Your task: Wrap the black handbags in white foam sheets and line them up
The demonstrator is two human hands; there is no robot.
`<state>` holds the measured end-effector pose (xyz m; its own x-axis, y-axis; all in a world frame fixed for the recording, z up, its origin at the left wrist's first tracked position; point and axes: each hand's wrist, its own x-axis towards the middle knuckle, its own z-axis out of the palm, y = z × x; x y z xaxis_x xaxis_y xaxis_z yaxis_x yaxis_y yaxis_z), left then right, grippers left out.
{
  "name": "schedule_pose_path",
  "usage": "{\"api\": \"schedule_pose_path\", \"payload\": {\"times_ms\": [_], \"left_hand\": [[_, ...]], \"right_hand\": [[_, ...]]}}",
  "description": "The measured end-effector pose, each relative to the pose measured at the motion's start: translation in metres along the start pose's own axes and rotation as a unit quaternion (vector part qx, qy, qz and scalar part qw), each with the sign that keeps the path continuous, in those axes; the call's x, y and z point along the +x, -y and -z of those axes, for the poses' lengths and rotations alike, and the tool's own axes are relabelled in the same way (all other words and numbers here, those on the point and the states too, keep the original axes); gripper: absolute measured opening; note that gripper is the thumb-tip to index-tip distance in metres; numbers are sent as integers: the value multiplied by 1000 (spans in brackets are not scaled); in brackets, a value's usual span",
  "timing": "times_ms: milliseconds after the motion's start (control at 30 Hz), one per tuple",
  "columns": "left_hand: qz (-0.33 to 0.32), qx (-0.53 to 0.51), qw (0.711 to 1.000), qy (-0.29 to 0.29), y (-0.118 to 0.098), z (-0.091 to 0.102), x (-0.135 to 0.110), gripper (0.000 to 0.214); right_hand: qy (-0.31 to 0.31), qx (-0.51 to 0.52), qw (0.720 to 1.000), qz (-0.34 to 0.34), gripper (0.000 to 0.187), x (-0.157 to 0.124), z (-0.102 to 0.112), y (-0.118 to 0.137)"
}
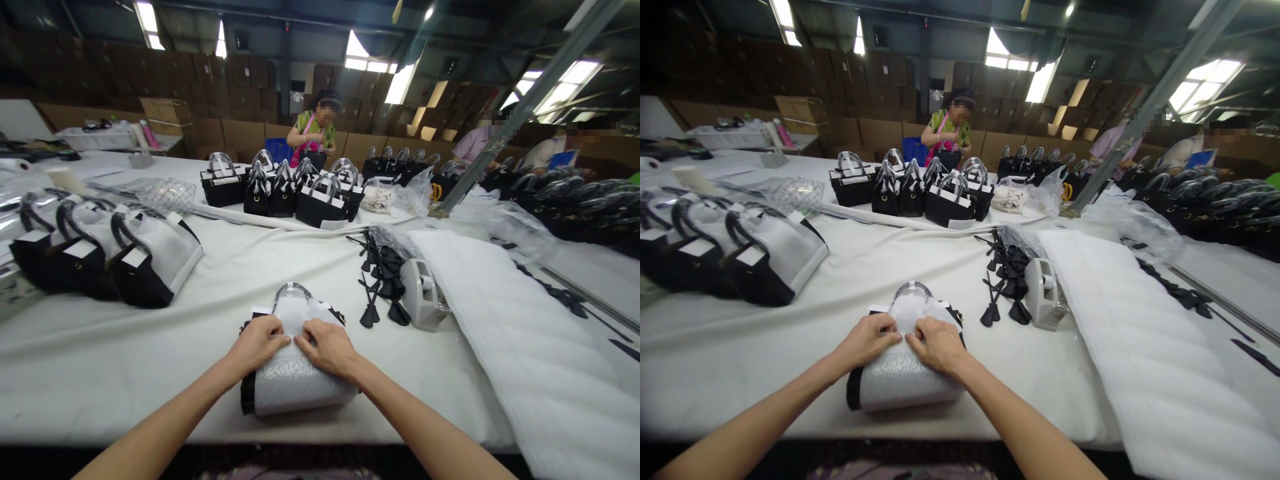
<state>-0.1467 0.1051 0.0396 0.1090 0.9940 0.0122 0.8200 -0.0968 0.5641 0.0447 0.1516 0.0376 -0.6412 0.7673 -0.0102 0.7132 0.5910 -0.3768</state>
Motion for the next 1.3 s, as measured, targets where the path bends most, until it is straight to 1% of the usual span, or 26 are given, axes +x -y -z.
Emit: {"api": "schedule_pose_path", "payload": {"times_ms": [67,133,200,233,267,300,333,367,400,500,667,733,867,933,1000,1067,1100,1133,1167,1233,1300], "left_hand": [[-22,33,997,-65,-12,-3,-13,12],[-76,79,986,-122,-27,-14,-31,20],[-118,128,975,-137,-41,-33,-46,33],[-119,153,972,-133,-47,-44,-52,49],[-111,180,969,-129,-50,-55,-55,71],[-101,206,965,-126,-51,-66,-56,93],[-91,229,962,-122,-52,-75,-56,110],[-85,247,958,-115,-51,-81,-55,120],[-82,259,956,-106,-50,-86,-53,124],[-79,276,954,-89,-49,-88,-49,116],[-88,282,951,-87,-53,-81,-50,105],[-103,279,951,-85,-51,-82,-51,102],[-122,278,948,-94,-44,-88,-52,94],[-131,279,945,-112,-41,-92,-52,89],[-137,279,942,-129,-39,-96,-52,86],[-142,279,940,-138,-36,-98,-51,81],[-144,279,939,-140,-34,-99,-51,78],[-145,280,939,-141,-32,-101,-51,76],[-147,281,938,-140,-29,-102,-50,74],[-147,278,938,-143,-22,-106,-48,72],[-147,269,940,-148,-15,-111,-47,70]], "right_hand": [[-5,10,1000,-7,26,-1,-1,-1],[-15,15,1000,-14,24,-3,-2,-1],[-23,20,999,-16,20,-4,-3,-2],[-26,25,999,-16,18,-4,-4,-3],[-29,30,999,-14,16,-4,-5,-4],[-35,36,999,-14,15,-4,-6,-5],[-44,40,998,-19,14,-4,-7,-6],[-57,44,997,-29,15,-4,-7,-7],[-74,52,995,-44,15,-5,-7,-9],[-122,103,984,-82,16,-9,-6,-15],[-150,206,963,-87,16,-15,-1,-28],[-160,213,960,-82,16,-19,-2,-28],[-162,195,967,-35,14,-28,-9,-22],[-156,215,963,-45,14,-30,-10,-25],[-159,255,951,-75,18,-31,-1,-43],[-207,267,929,-152,21,-36,20,-77],[-245,255,913,-203,21,-41,35,-100],[-292,223,889,-275,22,-49,51,-126],[-323,198,867,-324,28,-58,67,-153],[-356,160,829,-399,37,-77,95,-205],[-358,133,803,-459,37,-92,111,-248]]}}
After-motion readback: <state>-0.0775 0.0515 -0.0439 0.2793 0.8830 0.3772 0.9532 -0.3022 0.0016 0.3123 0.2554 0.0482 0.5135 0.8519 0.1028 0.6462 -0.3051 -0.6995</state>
